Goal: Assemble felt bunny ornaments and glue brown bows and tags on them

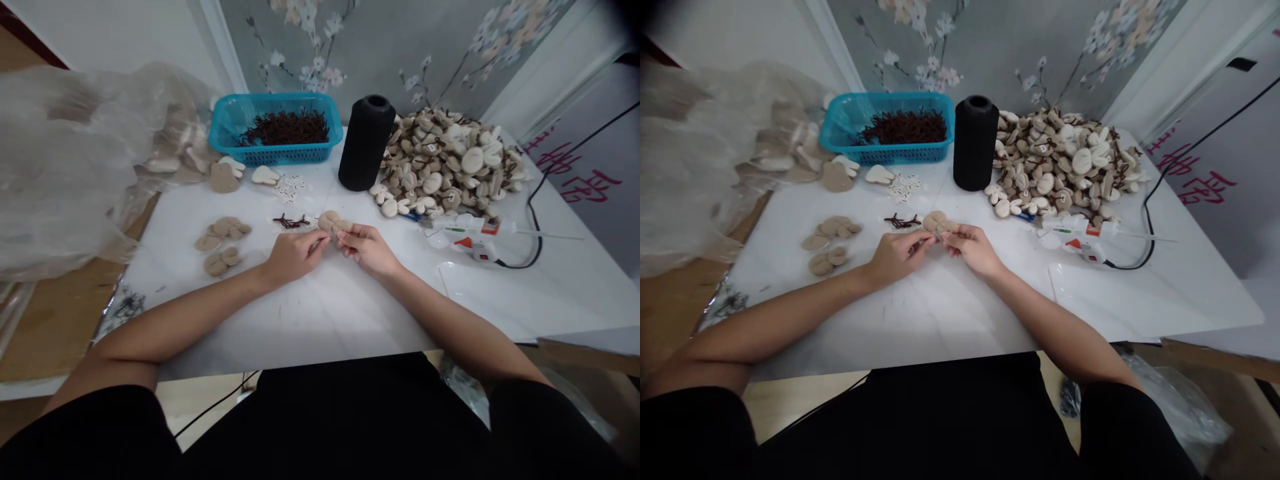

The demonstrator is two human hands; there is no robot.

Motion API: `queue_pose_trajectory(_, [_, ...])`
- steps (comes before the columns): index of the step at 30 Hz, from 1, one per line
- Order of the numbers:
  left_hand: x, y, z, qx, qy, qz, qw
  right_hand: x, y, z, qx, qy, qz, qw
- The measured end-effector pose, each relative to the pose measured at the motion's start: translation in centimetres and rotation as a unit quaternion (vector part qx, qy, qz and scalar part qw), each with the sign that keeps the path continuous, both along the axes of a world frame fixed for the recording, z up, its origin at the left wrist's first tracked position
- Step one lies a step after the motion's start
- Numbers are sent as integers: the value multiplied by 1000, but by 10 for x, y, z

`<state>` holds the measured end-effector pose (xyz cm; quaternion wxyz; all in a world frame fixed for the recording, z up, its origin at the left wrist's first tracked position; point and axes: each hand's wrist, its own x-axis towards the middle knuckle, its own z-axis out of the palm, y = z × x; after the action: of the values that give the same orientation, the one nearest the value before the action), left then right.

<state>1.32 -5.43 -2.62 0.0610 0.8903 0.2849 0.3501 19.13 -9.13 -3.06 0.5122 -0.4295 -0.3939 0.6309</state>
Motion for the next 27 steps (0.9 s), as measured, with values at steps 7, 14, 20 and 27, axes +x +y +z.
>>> queue_pose_trajectory(7, [-2,6,0,-75,-49,-105,990,18,-5,4,8,37,99,994])
queue_pose_trajectory(14, [-3,15,0,-199,-87,-249,944,28,-9,11,44,-9,232,972])
queue_pose_trajectory(20, [-3,14,-2,-194,-55,-259,945,40,-8,20,35,-114,316,941])
queue_pose_trajectory(27, [-2,15,-5,-184,-25,-253,949,39,-11,26,33,-220,347,911])
